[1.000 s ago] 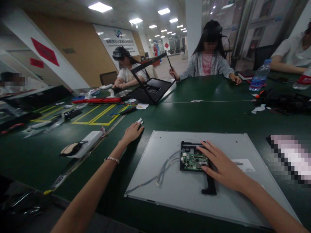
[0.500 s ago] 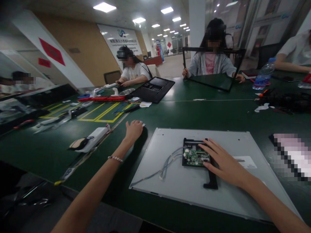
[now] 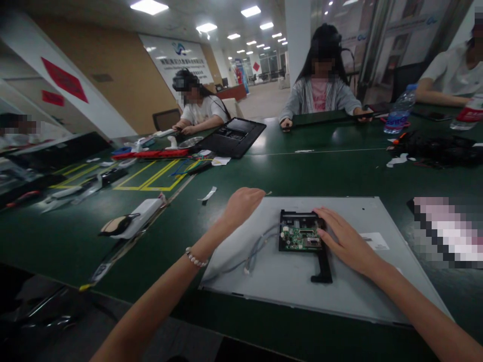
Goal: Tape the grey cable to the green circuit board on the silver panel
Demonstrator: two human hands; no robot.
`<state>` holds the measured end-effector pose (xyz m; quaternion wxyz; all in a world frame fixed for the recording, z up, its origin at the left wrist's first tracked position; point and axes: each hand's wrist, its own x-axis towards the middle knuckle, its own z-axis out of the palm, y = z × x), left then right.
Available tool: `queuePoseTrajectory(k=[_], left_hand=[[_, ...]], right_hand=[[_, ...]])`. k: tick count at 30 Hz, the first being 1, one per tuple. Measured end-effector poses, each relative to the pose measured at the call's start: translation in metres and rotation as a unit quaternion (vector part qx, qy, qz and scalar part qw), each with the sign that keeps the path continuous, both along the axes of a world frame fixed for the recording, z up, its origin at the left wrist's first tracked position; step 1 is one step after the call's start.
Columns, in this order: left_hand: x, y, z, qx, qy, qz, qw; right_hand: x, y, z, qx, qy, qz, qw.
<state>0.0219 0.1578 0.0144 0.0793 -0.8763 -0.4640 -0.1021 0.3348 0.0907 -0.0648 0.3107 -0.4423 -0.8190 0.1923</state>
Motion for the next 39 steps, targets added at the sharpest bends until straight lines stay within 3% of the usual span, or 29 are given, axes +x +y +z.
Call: queuePoseTrajectory(k=[3,6,9,12,16,19,22,26,32,39], left_hand=[[0.046,-0.011,-0.002,-0.034,-0.126,-0.106,0.986],[0.076,-0.018,-0.009,-0.080,-0.240,-0.164,0.953],[0.091,-0.022,-0.012,-0.119,-0.313,-0.198,0.921],[0.096,-0.024,-0.009,-0.137,-0.350,-0.188,0.908],[0.092,-0.024,-0.002,-0.138,-0.344,-0.151,0.916],[0.077,-0.027,-0.003,-0.149,-0.321,-0.121,0.927],[0.051,-0.032,-0.009,-0.240,-0.246,-0.116,0.932],[0.026,-0.037,-0.017,-0.350,-0.184,-0.134,0.909],[0.027,-0.034,-0.019,-0.363,-0.218,-0.166,0.890],[0.027,-0.034,-0.023,-0.365,-0.237,-0.158,0.886]], right_hand=[[-0.003,0.002,0.003,0.000,0.062,-0.045,0.997],[-0.010,0.005,0.012,-0.004,0.169,-0.068,0.983],[-0.017,0.008,0.026,0.003,0.238,-0.061,0.969],[-0.021,0.012,0.036,0.014,0.247,-0.071,0.966],[-0.023,0.014,0.041,0.029,0.220,-0.089,0.971],[-0.021,0.016,0.040,0.051,0.181,-0.098,0.977],[-0.015,0.022,0.037,0.092,0.103,-0.101,0.985],[-0.010,0.035,0.029,0.113,0.009,-0.091,0.989],[-0.022,0.046,0.020,0.107,-0.072,-0.040,0.991],[-0.029,0.044,0.015,0.114,-0.146,-0.029,0.982]])
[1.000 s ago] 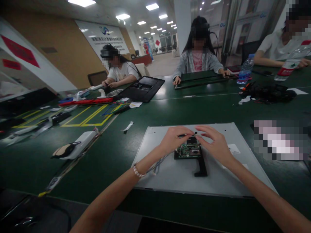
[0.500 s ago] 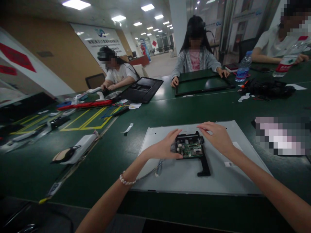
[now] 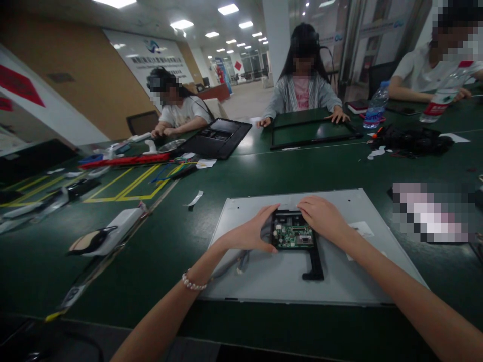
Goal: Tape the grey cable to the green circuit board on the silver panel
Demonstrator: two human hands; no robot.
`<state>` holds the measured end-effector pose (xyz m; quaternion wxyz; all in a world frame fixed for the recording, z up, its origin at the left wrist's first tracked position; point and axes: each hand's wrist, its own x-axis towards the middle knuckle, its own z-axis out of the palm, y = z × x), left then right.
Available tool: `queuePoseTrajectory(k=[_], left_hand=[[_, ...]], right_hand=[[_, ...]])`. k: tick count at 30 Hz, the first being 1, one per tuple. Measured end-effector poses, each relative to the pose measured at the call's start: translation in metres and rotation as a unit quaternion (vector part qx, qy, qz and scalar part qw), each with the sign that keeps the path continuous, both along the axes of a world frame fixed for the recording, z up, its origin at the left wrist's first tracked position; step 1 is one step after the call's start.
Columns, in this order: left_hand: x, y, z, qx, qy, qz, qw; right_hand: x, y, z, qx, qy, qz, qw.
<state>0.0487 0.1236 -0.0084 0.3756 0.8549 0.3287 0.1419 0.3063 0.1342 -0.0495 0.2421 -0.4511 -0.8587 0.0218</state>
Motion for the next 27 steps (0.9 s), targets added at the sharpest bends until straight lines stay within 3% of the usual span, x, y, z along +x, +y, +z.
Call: queuePoseTrajectory(k=[10,27], left_hand=[[0.001,-0.003,-0.001,-0.022,-0.010,0.013,1.000],[-0.001,-0.005,-0.003,-0.024,-0.012,0.021,0.999]], right_hand=[[-0.006,0.003,0.000,-0.001,-0.027,0.002,1.000],[-0.001,0.001,-0.010,-0.043,0.042,0.013,0.998]])
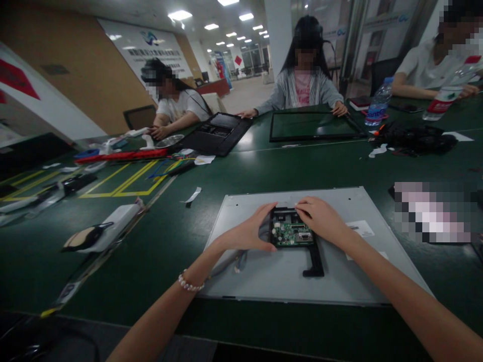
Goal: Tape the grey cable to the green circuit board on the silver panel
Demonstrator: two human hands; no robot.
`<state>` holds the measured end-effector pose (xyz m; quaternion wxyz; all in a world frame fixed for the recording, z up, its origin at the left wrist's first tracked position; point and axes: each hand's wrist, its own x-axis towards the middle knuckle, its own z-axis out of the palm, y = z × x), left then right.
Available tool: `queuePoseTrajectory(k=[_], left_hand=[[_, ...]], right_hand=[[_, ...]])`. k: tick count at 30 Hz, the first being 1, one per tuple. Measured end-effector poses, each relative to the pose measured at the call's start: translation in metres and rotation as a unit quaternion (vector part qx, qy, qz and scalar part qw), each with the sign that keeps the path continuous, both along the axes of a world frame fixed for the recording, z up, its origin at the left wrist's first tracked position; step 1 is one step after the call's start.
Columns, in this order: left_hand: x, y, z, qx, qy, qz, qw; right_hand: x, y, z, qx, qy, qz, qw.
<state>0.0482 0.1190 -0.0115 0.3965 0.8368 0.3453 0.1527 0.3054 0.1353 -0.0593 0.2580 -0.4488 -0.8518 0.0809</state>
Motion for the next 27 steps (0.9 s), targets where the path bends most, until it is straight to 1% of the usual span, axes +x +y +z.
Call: queuePoseTrajectory(k=[10,16,21,24,27], left_hand=[[-0.0001,0.0021,-0.0030,-0.005,-0.008,-0.006,1.000],[-0.0017,0.0027,-0.0035,-0.009,0.012,-0.008,1.000],[-0.0021,0.0040,-0.0077,0.000,0.010,-0.011,1.000],[-0.0019,0.0045,-0.0083,0.002,0.004,-0.009,1.000],[-0.0013,0.0040,-0.0059,-0.001,0.012,-0.006,1.000]], right_hand=[[0.0035,0.0056,-0.0030,-0.017,0.048,-0.030,0.998],[0.0032,0.0039,0.0011,-0.018,0.041,-0.020,0.999],[0.0045,0.0052,0.0015,-0.011,0.033,-0.013,0.999],[0.0051,0.0074,0.0004,-0.003,0.029,-0.020,0.999],[0.0052,0.0086,0.0001,0.006,0.025,-0.028,0.999]])
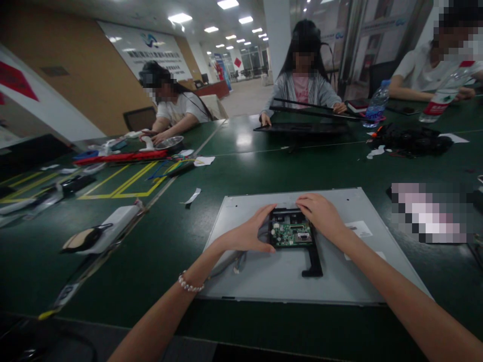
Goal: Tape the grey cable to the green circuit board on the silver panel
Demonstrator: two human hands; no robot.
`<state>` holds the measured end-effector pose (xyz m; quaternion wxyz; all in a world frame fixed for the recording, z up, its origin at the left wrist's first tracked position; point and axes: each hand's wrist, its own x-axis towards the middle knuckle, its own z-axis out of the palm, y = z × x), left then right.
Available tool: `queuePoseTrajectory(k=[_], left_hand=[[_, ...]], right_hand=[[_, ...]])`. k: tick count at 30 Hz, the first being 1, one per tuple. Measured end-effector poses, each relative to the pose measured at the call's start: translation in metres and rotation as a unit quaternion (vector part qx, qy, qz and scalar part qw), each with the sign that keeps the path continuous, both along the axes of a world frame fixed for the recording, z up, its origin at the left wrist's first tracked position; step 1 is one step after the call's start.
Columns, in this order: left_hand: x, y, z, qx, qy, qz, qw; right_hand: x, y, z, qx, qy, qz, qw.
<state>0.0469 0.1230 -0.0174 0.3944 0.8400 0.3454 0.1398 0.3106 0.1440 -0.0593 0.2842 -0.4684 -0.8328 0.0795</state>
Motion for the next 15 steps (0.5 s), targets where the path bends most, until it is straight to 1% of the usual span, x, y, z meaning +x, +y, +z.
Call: queuePoseTrajectory(k=[6,15], left_hand=[[0.0017,-0.0023,0.0055,-0.012,-0.002,0.002,1.000],[0.0009,-0.0035,0.0055,-0.008,0.005,-0.005,1.000]], right_hand=[[-0.0009,-0.0013,0.0026,-0.005,-0.009,0.016,1.000],[0.0007,-0.0063,-0.0007,-0.002,-0.010,0.019,1.000]])
